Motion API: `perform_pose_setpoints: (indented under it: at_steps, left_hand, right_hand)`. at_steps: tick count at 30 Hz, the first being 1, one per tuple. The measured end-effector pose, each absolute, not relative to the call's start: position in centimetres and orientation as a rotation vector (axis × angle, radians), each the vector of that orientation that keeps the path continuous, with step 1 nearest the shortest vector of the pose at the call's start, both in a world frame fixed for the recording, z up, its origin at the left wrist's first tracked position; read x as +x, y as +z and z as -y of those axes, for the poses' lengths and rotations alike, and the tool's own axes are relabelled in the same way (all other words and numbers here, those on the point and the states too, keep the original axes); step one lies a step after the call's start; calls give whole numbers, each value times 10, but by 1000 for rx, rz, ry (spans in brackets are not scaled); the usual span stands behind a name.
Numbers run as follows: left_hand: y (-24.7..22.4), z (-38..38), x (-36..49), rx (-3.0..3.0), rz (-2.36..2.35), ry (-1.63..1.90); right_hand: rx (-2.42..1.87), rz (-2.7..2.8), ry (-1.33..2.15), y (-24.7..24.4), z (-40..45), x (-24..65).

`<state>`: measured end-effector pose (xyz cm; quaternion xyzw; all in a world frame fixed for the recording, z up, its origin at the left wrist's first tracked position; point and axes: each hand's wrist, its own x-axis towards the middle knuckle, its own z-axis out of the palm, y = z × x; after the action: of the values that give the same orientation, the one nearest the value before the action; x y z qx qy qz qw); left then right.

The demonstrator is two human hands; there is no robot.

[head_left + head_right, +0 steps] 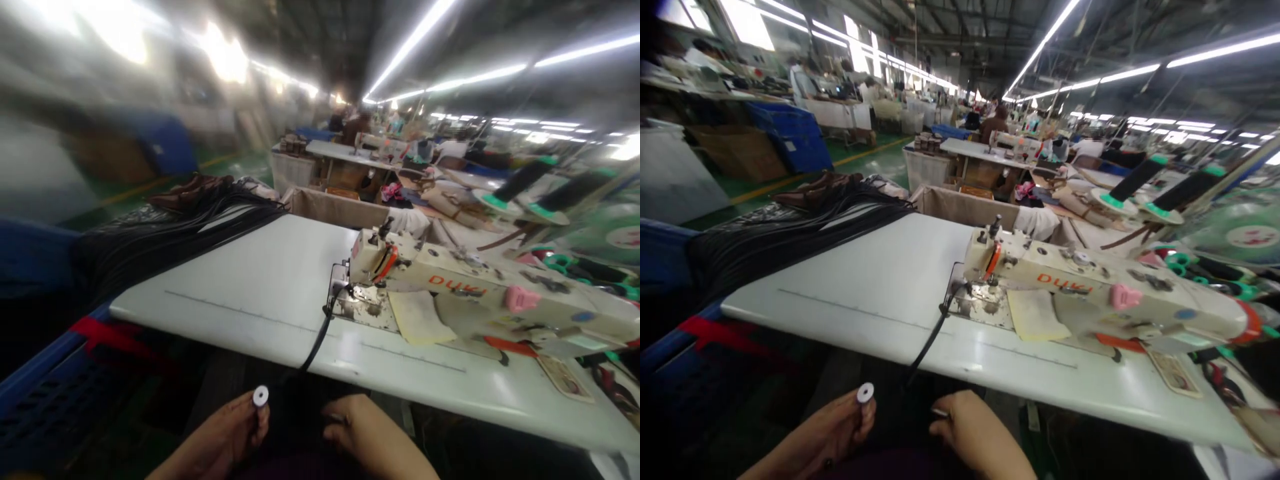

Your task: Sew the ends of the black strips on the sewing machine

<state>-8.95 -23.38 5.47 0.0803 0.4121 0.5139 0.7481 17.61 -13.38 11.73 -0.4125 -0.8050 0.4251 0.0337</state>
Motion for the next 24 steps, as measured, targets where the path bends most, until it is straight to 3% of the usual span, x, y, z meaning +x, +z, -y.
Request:
perform_pose_setpoints:
  at_steps: [5, 8, 24]
  left_hand:
    - [54, 240, -103, -134, -996, 1199]
    - [46, 234, -105, -277, -1065, 1284]
    - [20, 141, -65, -242, -1170, 1443]
  right_hand:
    - [-1412, 2249, 1600, 129, 115, 189]
    - [-1424, 2108, 1576, 132, 104, 196]
    - [-1548, 2222, 268, 108, 57, 205]
